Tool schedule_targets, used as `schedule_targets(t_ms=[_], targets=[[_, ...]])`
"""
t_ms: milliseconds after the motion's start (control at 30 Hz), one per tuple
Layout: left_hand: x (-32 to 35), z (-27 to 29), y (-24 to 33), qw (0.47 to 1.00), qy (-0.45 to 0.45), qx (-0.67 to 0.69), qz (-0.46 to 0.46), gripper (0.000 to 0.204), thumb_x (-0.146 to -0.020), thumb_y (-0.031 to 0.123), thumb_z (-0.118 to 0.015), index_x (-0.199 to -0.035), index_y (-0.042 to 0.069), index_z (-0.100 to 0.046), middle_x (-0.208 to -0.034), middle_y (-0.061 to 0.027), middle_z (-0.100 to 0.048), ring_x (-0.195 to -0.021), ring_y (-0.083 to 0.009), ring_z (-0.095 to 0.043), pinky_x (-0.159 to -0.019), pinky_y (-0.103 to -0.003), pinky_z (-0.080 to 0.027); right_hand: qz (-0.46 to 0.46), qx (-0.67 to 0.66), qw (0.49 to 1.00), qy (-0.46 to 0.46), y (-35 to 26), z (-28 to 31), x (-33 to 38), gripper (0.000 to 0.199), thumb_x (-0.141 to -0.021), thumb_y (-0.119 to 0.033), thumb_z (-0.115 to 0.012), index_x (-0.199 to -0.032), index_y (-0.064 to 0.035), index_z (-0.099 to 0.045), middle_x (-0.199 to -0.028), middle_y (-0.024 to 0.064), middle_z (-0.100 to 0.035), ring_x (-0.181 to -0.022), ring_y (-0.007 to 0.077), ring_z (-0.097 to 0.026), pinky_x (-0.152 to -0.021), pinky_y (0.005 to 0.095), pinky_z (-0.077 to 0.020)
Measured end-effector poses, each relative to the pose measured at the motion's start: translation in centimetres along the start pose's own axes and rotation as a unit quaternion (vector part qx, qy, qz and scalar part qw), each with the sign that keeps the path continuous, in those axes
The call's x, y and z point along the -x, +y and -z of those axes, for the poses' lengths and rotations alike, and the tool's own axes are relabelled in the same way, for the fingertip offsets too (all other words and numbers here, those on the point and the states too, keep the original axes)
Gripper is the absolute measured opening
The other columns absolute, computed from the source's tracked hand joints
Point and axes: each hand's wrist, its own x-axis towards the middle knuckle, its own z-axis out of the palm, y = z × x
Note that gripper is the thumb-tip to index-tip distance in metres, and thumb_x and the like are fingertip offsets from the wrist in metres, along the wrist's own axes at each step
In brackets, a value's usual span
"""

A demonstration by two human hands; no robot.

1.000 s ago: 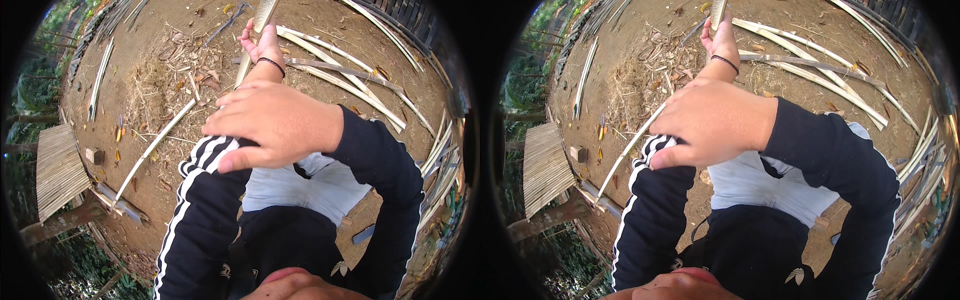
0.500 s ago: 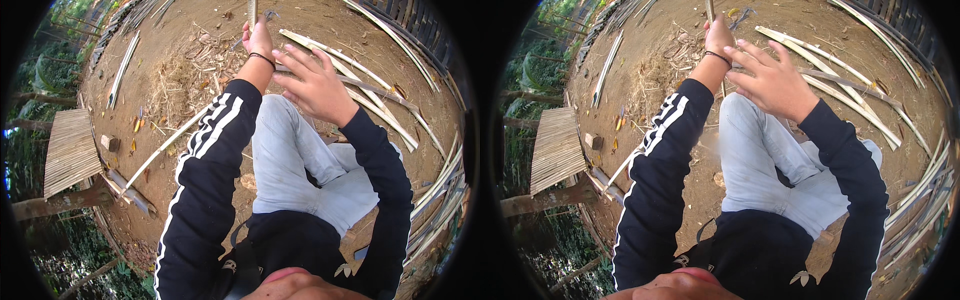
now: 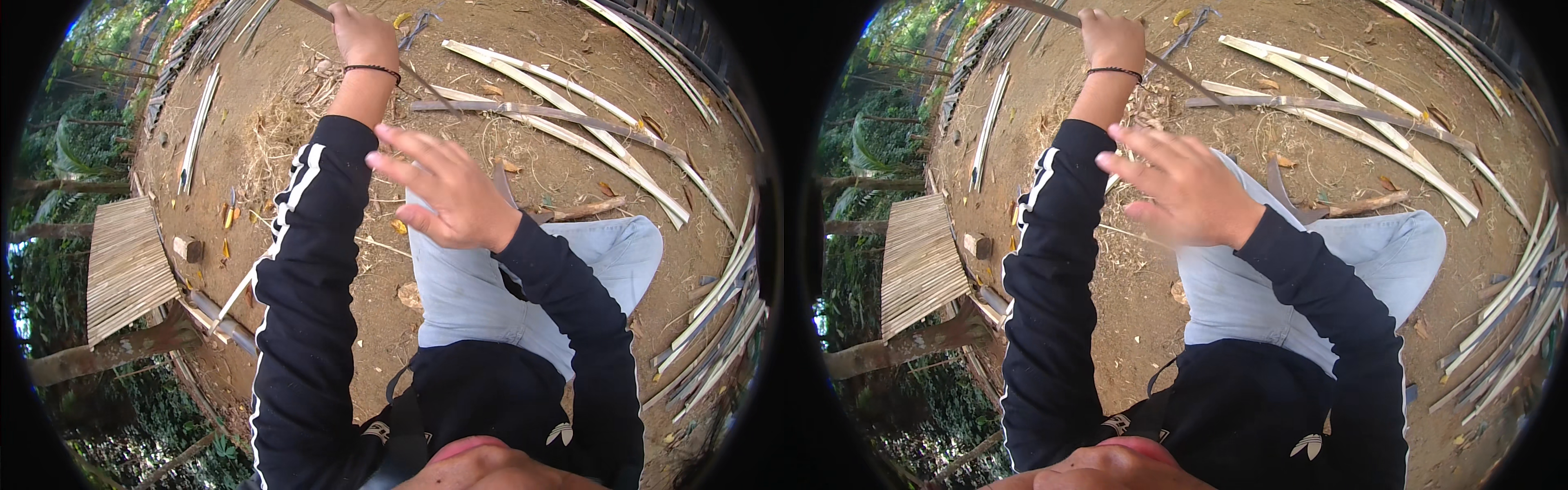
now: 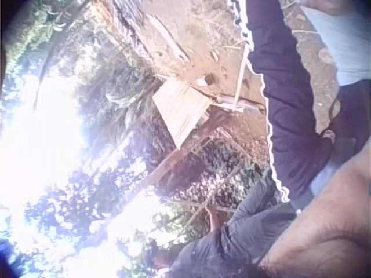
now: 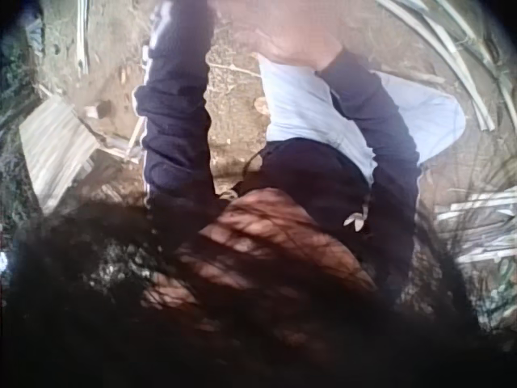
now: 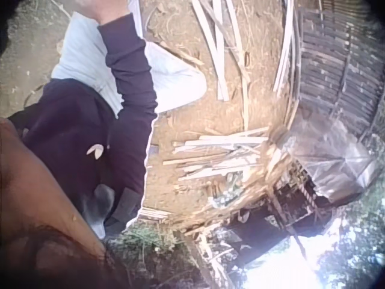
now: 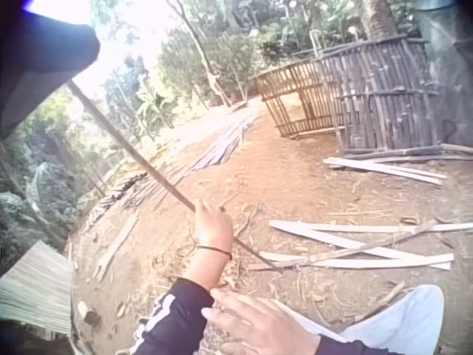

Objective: The person scrapes a bamboo strip with a sickle while sitting cross-legged on the ground, handling the long material by hand.

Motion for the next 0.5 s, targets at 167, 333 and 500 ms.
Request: schedule_targets(t_ms=[167,333,500], targets=[[0.6,3.3,-1.1,0.951,0.220,0.201,0.085,0.016,-0.082,0.020,-0.057,-0.086,0.015,-0.072,-0.087,-0.0030,-0.069,-0.101,-0.0240,-0.061,-0.081,-0.041,-0.039,-0.137,0.078,0.978,0.137,5.4,-0.7,7.8,0.045,-0.085,-0.024,-0.061,-0.126,-0.0104,-0.053,-0.136,0.0163,-0.045,-0.117,0.0349,-0.051,-0.093,0.0420,-0.0434],[-2.1,4.7,-3.6,0.792,0.427,0.432,0.061,0.017,-0.084,0.010,-0.051,-0.097,0.009,-0.062,-0.080,-0.0208,-0.062,-0.077,-0.0364,-0.061,-0.066,-0.047,-0.048,-0.515,0.267,0.787,-0.209,10.1,1.1,19.9,0.041,-0.087,-0.033,-0.058,-0.122,-0.0108,-0.054,-0.126,0.0199,-0.051,-0.118,0.0332,-0.051,-0.095,0.0478,-0.0415],[-1.2,6.7,-8.5,0.504,0.585,0.626,0.106,0.044,-0.094,0.043,-0.053,-0.079,0.002,-0.059,-0.061,-0.0020,-0.051,-0.054,-0.0160,-0.046,-0.053,-0.028,-0.039,-0.611,0.165,0.678,-0.374,11.6,1.0,20.0,0.056,-0.087,-0.051,-0.052,-0.130,-0.0150,-0.050,-0.127,0.0194,-0.055,-0.118,0.0348,-0.053,-0.096,0.0541,-0.0400]])
